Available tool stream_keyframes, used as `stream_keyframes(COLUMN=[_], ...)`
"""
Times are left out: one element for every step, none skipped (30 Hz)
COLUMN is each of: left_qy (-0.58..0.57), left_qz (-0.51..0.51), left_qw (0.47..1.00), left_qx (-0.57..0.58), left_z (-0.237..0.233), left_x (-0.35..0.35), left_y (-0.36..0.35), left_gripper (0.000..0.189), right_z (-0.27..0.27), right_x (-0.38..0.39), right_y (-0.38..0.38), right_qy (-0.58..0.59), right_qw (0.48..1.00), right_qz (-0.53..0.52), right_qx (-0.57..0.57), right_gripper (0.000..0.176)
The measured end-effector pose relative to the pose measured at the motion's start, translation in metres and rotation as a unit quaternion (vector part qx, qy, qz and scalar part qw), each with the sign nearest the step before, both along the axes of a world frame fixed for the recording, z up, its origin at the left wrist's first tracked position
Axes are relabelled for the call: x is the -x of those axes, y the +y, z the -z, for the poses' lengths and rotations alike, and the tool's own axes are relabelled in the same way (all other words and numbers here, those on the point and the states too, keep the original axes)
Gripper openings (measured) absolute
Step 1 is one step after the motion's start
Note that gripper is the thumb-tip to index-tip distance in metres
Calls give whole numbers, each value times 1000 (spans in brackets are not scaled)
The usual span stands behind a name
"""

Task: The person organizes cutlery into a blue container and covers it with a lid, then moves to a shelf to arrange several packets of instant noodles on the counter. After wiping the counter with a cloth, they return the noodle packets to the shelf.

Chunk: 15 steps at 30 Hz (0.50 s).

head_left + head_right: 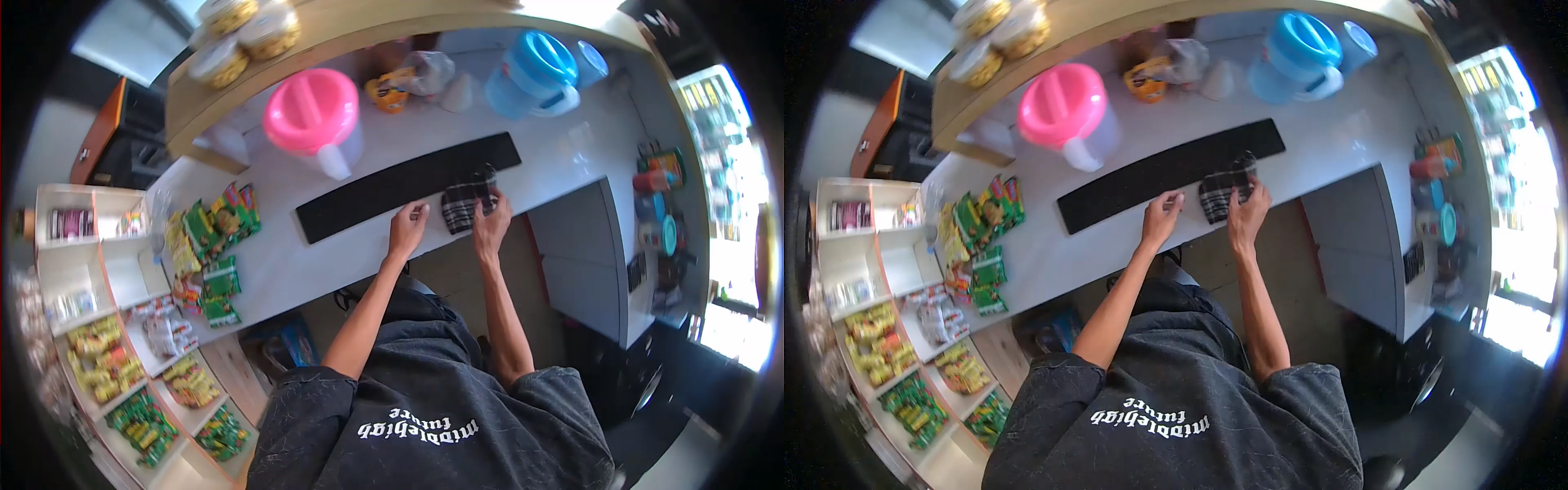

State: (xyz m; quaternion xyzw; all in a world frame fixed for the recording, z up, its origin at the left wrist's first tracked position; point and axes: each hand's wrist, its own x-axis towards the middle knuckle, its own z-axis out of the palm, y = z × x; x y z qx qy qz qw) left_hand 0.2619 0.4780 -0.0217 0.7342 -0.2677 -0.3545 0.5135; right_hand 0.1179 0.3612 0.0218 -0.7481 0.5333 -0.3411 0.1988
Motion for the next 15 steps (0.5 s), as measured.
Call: stream_keyframes(left_qy=[28, 57, 74, 87, 100, 121, 127, 132, 137, 131, 124, 116, 107, 95, 94], left_qz=[-7, -21, -54, -87, -121, -156, -195, -233, -273, -306, -344, -381, -420, -458, -497], left_qw=[999, 998, 995, 991, 985, 976, 968, 958, 946, 937, 924, 909, 892, 875, 852], left_qx=[16, 8, 27, 47, 68, 86, 91, 98, 104, 109, 116, 122, 129, 126, 133], left_z=[-8, -17, -28, -37, -46, -59, -66, -72, -78, -85, -88, -92, -95, -98, -101], left_x=[-6, -10, -13, -17, -21, -25, -29, -33, -35, -38, -41, -43, -44, -44, -43], left_y=[16, 33, 51, 69, 87, 107, 126, 145, 166, 188, 210, 232, 254, 275, 296], left_gripper=[37, 34, 33, 32, 32, 31, 31, 30, 30, 30, 30, 30, 29, 29, 30], right_z=[-6, -12, -22, -33, -40, -41, -45, -53, -59, -64, -66, -67, -69, -72, -77], right_x=[-11, -23, -36, -51, -66, -79, -93, -107, -119, -130, -140, -149, -158, -167, -174], right_y=[10, 21, 34, 49, 64, 77, 90, 104, 118, 131, 143, 156, 169, 183, 197], right_qy=[-25, -49, -67, -84, -98, -94, -98, -100, -101, -92, -88, -83, -78, -66, -53], right_qw=[999, 996, 989, 978, 963, 956, 943, 928, 910, 896, 884, 871, 857, 845, 829], right_qz=[-34, -69, -105, -143, -181, -228, -267, -307, -346, -380, -403, -427, -451, -473, -496], right_qx=[-14, -30, -78, -126, -174, -160, -174, -188, -202, -209, -218, -227, -236, -240, -251], right_gripper=[33, 31, 30, 28, 27, 24, 24, 23, 23, 22, 22, 22, 22, 22, 23])
